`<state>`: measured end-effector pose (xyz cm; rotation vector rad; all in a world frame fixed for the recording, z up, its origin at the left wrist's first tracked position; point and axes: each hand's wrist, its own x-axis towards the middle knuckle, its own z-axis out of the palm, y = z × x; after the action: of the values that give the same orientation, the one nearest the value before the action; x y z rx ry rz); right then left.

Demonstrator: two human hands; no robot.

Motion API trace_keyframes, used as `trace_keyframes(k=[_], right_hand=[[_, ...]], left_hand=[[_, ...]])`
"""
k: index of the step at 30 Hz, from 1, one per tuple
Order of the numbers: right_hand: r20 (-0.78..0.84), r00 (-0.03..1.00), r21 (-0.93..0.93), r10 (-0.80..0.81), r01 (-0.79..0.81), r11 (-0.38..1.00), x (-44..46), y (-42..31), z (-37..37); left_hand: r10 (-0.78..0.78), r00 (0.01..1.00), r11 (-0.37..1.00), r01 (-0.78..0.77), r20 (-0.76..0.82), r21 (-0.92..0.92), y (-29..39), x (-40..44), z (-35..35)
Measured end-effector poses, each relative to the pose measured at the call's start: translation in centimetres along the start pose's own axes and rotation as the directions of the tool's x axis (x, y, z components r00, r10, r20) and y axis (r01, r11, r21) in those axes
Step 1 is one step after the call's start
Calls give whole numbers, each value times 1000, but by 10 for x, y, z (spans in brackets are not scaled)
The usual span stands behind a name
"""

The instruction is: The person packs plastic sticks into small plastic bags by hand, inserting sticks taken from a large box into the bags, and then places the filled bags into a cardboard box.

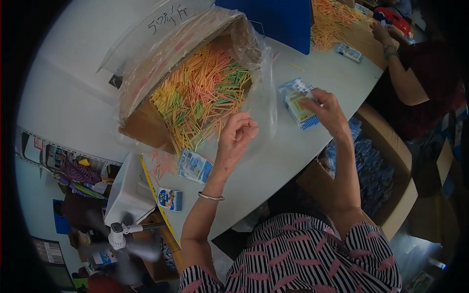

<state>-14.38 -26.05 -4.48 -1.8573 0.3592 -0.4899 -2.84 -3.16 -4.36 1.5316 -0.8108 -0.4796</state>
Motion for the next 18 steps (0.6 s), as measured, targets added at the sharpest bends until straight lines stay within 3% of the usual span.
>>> trace_keyframes(k=[5, 7, 8, 10, 14, 18], right_hand=[[-132, 991, -18, 32, -35, 999, 23, 50, -16], [-195, 981, -400, -5, -75, 913, 18, 54, -14], [-199, 980, -402, -5, -76, 912, 19, 55, -17], [-176, 972, -379, 156, -214, 900, 17, 45, -23], [-125, 971, -428, 205, -239, 872, 21, 47, -25], [-52, 958, -246, 282, -286, 926, 24, 42, -26]], left_hand=[[-44, 989, 999, 40, 140, 31, -27, 14, 51], [-157, 985, 984, 151, 66, 90, -32, 22, 67], [-155, 986, 985, 148, 70, 88, -35, 29, 72], [-324, 945, 943, 326, -33, 61, -40, 45, 80], [-391, 919, 919, 393, -55, 32, -41, 72, 95], [-484, 872, 874, 476, -76, -100, -40, 85, 110]])
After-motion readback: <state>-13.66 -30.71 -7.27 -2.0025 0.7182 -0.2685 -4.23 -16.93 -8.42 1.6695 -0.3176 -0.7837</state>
